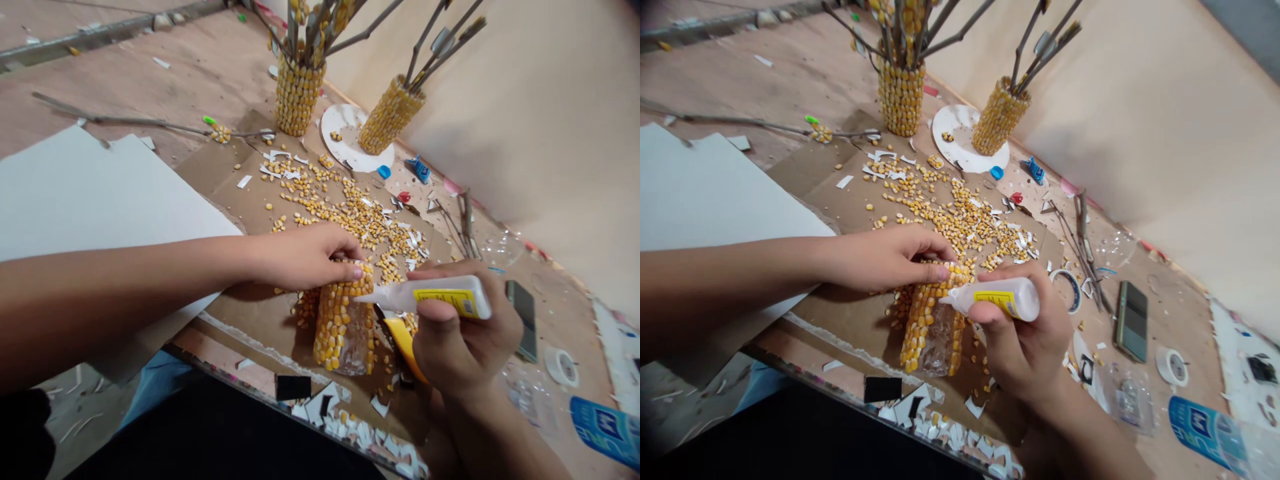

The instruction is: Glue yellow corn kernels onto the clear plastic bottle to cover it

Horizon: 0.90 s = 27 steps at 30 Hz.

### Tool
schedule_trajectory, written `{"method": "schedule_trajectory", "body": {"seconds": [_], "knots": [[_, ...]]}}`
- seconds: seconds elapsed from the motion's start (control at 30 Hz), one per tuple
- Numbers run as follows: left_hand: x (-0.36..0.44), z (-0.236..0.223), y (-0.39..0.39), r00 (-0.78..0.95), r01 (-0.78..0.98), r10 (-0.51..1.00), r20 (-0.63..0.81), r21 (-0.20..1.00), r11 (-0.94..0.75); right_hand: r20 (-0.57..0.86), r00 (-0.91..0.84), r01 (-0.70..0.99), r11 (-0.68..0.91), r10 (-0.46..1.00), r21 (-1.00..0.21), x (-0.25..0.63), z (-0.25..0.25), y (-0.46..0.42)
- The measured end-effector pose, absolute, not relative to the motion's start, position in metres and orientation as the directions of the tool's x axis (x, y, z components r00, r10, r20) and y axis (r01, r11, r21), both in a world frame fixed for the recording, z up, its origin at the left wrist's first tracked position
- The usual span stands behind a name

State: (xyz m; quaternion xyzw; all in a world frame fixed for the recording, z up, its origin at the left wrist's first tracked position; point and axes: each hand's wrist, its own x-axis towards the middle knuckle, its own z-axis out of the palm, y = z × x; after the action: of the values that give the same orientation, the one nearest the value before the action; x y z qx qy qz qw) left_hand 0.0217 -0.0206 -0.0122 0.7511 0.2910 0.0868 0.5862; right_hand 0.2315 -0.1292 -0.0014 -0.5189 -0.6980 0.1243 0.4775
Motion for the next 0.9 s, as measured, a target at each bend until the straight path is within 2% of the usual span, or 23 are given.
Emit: {"method": "schedule_trajectory", "body": {"seconds": [0.37,0.9], "knots": [[0.021,-0.0113,-0.0213,0.817,0.342,0.54,-0.201,0.924,-0.174,0.534,-0.014,0.54,0.456,0.845,-0.707,0.2274,-0.0029,-0.1296],[0.0218,-0.0114,-0.0204,0.829,0.35,0.518,-0.208,0.917,-0.193,0.613,-0.051,0.587,0.52,0.789,-0.62,0.2307,-0.0041,-0.1272]]}}
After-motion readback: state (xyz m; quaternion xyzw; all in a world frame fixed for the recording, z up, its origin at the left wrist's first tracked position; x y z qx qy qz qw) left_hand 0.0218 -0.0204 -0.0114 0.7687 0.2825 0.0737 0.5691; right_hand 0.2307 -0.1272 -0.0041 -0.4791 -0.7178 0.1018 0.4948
